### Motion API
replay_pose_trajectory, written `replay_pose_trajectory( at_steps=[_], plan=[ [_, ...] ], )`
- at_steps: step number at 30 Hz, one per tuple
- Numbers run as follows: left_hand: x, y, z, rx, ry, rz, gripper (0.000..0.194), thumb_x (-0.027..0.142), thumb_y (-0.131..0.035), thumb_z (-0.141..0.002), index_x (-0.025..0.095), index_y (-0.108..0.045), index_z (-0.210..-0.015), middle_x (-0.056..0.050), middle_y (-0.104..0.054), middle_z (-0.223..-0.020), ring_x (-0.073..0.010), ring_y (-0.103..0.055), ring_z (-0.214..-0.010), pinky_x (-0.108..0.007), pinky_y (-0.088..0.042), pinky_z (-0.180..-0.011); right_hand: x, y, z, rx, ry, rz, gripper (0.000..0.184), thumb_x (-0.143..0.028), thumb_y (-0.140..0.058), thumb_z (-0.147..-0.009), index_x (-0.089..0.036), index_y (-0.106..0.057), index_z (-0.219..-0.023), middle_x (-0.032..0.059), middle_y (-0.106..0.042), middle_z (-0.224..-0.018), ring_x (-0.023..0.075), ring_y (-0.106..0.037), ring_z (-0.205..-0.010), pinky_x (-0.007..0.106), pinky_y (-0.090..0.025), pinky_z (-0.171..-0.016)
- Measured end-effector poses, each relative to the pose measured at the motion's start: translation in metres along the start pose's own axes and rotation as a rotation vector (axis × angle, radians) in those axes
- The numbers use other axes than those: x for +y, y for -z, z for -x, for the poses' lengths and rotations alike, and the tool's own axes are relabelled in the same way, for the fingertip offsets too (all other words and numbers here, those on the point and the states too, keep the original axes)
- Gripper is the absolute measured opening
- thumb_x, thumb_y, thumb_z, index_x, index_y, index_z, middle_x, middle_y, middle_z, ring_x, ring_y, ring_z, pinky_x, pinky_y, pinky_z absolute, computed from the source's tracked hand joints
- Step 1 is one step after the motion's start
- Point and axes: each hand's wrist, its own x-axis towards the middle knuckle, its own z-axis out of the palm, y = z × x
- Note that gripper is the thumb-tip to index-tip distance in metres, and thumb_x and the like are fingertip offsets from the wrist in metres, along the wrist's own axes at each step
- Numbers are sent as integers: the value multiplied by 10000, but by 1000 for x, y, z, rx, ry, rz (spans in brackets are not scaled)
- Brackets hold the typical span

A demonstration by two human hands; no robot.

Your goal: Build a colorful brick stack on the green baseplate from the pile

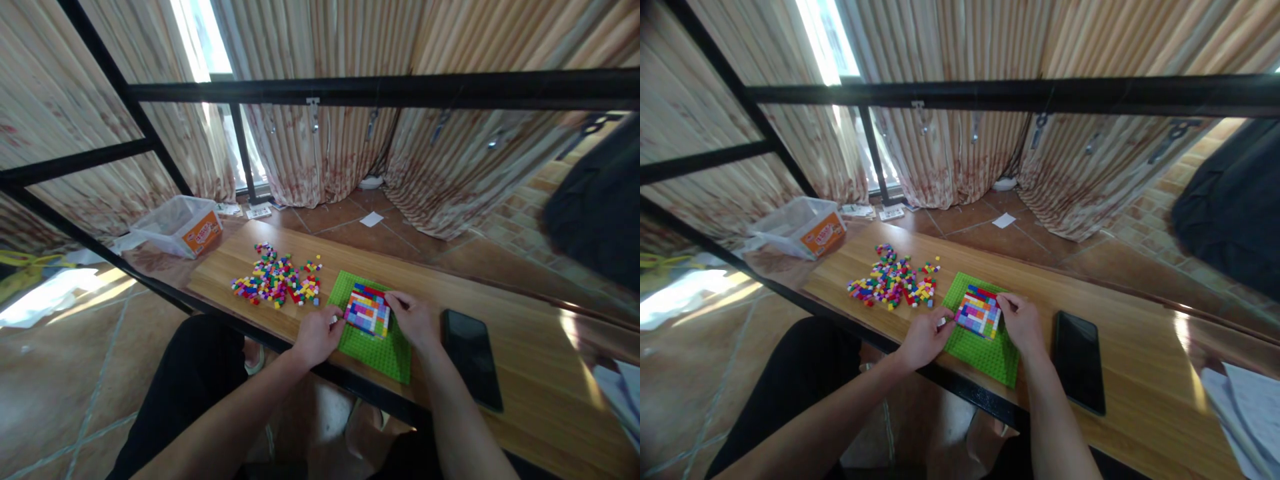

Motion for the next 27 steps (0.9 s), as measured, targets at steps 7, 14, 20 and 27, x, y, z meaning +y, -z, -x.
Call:
replay_pose_trajectory(
  at_steps=[7, 14, 20, 27],
  plan=[
    [4, 2, 0, -1, 45, -28, 203, 296, -498, -870, 195, -654, -951, -16, -633, -679, -149, -557, -591, -244, -329, -562, 22, -2, -3, -1, -101, -228, 535, -559, -432, -858, -133, -736, -969, 87, -747, -830, 234, -697, -762, 338, -536, -691],
    [4, 2, 0, 4, 47, -45, 219, 300, -489, -877, 191, -654, -970, -10, -639, -683, -141, -564, -597, -237, -338, -568, 19, -6, -5, 39, -96, -212, 401, -498, -586, -752, -147, -756, -845, 82, -755, -844, 253, -687, -810, 359, -513, -766],
    [3, 1, 0, -6, 31, -38, 214, 298, -484, -880, 193, -653, -959, -17, -657, -736, -145, -585, -643, -238, -354, -587, 22, -6, -5, 55, -88, -201, 383, -498, -599, -739, -170, -762, -855, 85, -759, -906, 264, -686, -878, 372, -508, -811],
    [5, 4, -2, -27, 63, -28, 227, 311, -493, -876, 188, -649, -986, -13, -642, -710, -145, -564, -616, -244, -359, -589, 18, -4, -2, 48, -59, -187, 359, -511, -610, -733, -203, -767, -827, 64, -762, -891, 266, -689, -887, 387, -507, -839]
  ],
)
